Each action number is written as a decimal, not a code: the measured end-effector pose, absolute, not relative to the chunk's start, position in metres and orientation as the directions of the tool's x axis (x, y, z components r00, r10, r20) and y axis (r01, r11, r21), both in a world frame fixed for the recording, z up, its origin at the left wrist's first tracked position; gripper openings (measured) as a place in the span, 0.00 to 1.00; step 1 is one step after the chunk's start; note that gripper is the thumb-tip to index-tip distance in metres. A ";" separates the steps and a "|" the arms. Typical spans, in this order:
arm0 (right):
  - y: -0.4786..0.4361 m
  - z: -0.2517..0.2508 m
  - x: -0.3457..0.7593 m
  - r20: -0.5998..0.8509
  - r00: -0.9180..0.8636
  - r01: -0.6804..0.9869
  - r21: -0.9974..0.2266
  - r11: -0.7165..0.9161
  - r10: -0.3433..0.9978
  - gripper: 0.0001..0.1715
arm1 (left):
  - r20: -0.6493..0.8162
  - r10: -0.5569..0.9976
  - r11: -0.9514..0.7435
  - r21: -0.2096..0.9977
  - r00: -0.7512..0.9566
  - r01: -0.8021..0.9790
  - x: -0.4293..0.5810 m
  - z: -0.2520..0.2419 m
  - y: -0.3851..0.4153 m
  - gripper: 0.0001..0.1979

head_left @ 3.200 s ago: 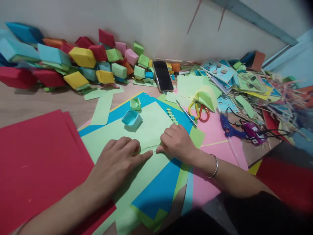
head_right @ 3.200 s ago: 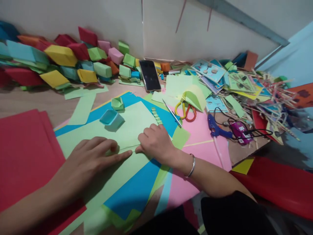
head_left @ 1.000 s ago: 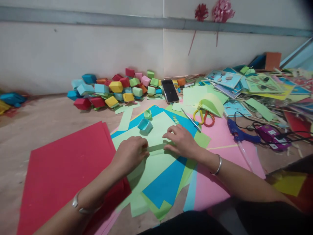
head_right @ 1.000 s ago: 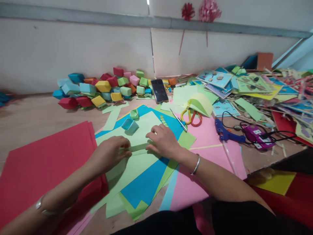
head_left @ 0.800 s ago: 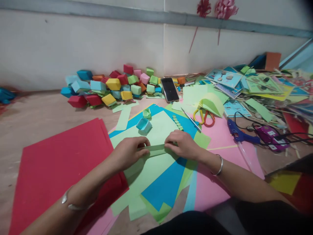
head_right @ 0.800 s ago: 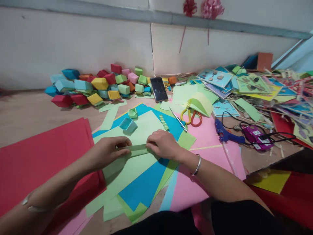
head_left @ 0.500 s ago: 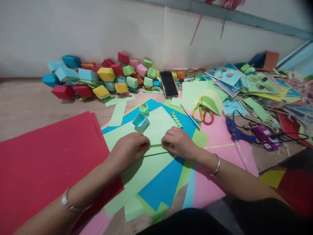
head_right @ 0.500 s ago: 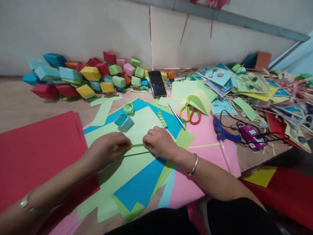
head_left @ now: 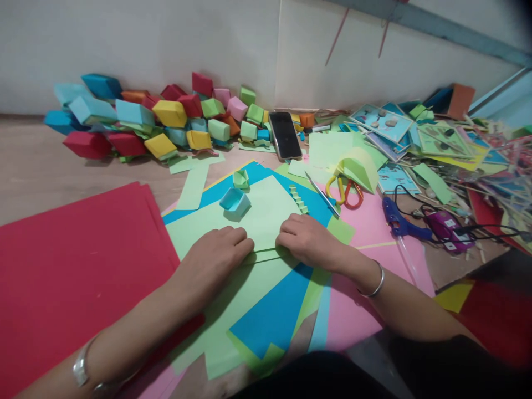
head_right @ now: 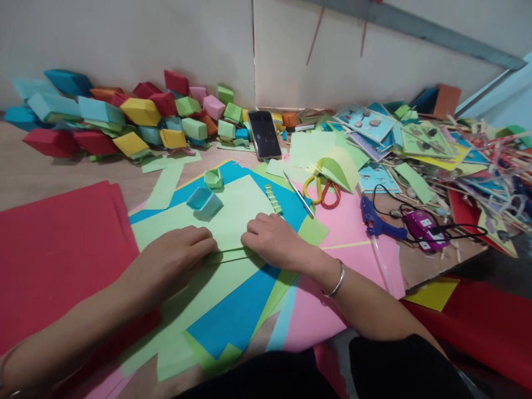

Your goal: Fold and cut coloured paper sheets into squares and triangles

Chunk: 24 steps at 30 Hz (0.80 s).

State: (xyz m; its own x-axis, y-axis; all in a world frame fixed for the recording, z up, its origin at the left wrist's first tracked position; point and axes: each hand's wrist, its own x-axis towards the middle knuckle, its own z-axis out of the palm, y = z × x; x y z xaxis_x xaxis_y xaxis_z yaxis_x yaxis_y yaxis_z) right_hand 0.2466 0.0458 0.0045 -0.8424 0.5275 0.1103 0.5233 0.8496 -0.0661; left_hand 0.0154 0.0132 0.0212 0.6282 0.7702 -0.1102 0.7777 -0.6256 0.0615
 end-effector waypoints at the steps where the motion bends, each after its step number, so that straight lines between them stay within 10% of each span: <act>1: 0.046 0.005 0.247 0.106 -0.845 0.519 -0.073 0.852 0.524 0.14 | -0.119 0.771 -0.624 0.058 0.626 0.779 0.016 0.021 0.013 0.10; 24: 0.047 -0.004 0.248 0.254 -0.837 0.503 0.012 0.864 0.484 0.16 | -0.203 0.778 -0.600 0.040 0.595 0.799 0.015 0.027 0.013 0.10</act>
